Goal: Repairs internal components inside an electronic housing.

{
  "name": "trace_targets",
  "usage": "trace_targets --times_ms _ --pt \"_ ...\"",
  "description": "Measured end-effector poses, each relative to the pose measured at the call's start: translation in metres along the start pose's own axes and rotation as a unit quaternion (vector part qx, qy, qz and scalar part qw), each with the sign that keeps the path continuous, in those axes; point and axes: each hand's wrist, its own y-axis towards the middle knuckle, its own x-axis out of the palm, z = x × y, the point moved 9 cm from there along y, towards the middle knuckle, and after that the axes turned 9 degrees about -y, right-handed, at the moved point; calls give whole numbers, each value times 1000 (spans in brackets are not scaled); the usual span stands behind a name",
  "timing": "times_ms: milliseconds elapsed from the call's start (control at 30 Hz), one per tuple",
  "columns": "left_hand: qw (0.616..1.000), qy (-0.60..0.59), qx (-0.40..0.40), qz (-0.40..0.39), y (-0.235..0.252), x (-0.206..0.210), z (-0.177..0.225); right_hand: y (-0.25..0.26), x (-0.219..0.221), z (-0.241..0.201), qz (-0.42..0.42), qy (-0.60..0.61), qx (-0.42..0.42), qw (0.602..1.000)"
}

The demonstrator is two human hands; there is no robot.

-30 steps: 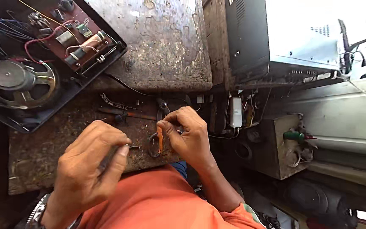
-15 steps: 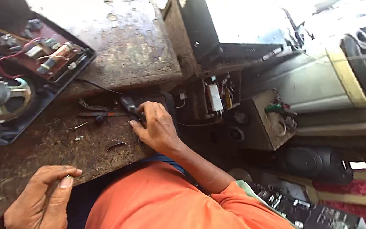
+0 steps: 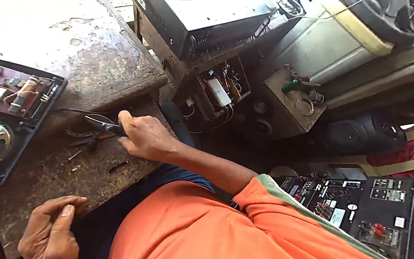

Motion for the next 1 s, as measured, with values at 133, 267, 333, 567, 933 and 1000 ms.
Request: trace_targets --times_ms 133,267,333,567,933,1000 --pt "1000 10 -13 -2 3 1 0 -2 -15 4 6 67 -14 998" --pt "998 48 -31 32 -5 -3 2 -2 -26 5 -16 210 1 978" --pt "999 41 -20 21 -8 -2 6 -8 -34 -13 -39 317 -28 947" --pt "981 -141 -19 -134 -39 14 25 -11 -8 -144 -274 437 -211 830" --pt "990 -134 -44 -21 -146 -32 73 -8 199 -383 -435 194 -318 820" --pt "989 -141 -35 -20 -147 -32 80 -2 209 -403 -426 262 -345 794"
